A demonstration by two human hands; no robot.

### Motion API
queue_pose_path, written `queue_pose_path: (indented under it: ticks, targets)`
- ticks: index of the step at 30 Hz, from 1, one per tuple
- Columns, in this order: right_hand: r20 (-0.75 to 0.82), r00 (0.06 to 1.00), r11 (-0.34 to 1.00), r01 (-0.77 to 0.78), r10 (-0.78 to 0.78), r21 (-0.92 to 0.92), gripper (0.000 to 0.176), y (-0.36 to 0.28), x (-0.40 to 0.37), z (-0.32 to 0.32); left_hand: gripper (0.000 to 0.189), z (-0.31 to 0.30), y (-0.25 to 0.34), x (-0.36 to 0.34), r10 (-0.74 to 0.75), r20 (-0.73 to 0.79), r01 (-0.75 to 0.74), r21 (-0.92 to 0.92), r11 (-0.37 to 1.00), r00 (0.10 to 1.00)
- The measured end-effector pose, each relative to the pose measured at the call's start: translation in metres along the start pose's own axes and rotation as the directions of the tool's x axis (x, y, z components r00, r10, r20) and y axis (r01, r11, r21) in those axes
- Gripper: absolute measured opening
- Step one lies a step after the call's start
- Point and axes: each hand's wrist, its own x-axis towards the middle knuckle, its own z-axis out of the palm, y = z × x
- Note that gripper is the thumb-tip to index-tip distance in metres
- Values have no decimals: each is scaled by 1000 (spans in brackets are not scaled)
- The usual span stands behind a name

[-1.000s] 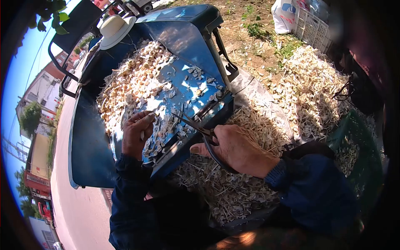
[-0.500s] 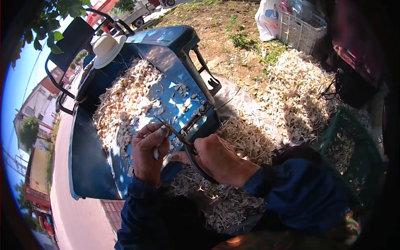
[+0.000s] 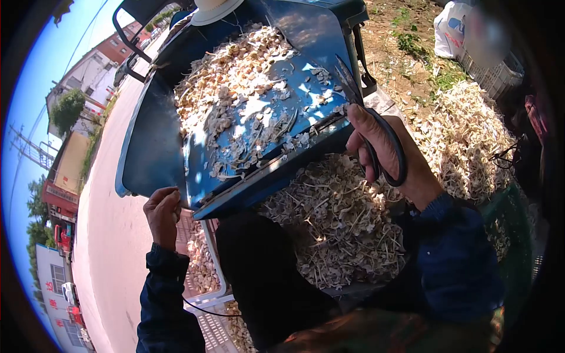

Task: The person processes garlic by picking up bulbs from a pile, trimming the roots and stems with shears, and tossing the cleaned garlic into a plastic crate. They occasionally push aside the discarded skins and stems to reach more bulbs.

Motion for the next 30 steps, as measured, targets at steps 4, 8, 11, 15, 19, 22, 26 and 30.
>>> queue_pose_path:
  ticks: [4,8,11,15,19,22,26,30]
  targets:
    - [3,1000,998,3,-3,61,69,1,0,5,43,-91,-97,-11,-192,-142,227,301,926,971]
    - [-4,999,999,-45,45,5,68,1,2,10,35,-112,-154,16,-62,-9,46,774,632,998]
    - [-33,996,996,-85,85,-4,66,7,6,16,23,-23,-91,62,39,72,-74,577,813,997]
    - [18,993,990,-115,117,-84,66,9,11,18,20,47,-114,166,517,292,-571,620,538,804]
    - [8,996,983,-83,85,-162,56,9,15,16,23,80,-160,207,400,370,-526,740,419,839]
    - [14,999,965,-32,37,-259,56,16,17,12,15,95,-161,205,423,416,-567,748,344,805]
    - [73,994,939,96,-76,-331,55,20,14,18,10,97,-155,188,364,313,-441,825,353,877]
    - [89,992,951,111,-89,-287,53,13,9,25,10,101,-173,194,448,321,-490,803,337,834]
